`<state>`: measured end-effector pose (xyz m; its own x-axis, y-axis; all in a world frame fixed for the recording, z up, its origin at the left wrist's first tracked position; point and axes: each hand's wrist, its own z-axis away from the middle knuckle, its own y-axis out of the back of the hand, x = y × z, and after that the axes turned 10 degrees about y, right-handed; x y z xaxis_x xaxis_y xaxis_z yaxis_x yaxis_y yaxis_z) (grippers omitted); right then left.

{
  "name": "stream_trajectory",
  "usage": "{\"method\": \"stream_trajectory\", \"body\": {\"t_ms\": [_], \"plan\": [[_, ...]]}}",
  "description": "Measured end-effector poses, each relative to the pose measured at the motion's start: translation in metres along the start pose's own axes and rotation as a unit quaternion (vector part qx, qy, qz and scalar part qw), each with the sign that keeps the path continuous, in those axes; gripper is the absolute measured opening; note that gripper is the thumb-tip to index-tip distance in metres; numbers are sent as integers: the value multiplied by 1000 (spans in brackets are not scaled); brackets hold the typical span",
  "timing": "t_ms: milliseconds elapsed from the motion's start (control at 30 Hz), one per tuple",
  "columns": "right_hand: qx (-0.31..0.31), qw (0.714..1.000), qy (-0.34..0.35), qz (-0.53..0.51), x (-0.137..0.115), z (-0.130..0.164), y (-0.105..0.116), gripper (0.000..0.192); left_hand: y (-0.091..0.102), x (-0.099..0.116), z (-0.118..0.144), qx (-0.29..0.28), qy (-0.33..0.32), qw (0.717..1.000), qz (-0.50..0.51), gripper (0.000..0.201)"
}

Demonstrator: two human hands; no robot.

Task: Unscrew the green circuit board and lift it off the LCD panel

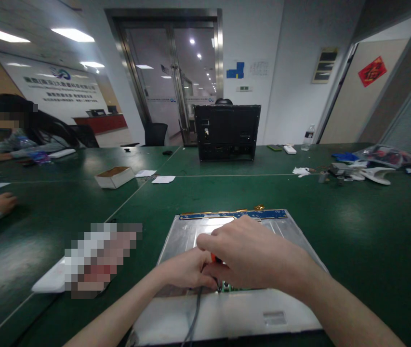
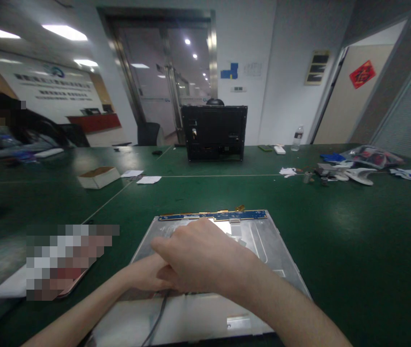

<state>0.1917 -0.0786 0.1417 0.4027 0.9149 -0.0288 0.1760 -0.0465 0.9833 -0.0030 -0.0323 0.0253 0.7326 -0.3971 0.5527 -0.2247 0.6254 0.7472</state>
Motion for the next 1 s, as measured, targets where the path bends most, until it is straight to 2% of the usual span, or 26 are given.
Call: {"method": "stream_trajectory", "body": {"t_ms": [100,300,500,667,833,1000], "plan": [[1,1000,14,-8,-1,2,0,11,1,2,1,-19,20,1000,5,3],[-27,999,13,-23,-2,1,3,18,0,2,-1,-18,46,999,17,6],[-10,1000,-1,-12,-1,-1,3,8,1,1,-2,-33,2,998,50,9],[-20,1000,-6,-20,0,0,2,9,3,0,-2,-20,18,999,26,12],[-5,1000,16,-21,-1,2,3,15,2,3,-1,-18,18,999,31,4],[-5,1000,18,-13,-1,0,3,9,1,5,0,-14,31,998,46,4]]}}
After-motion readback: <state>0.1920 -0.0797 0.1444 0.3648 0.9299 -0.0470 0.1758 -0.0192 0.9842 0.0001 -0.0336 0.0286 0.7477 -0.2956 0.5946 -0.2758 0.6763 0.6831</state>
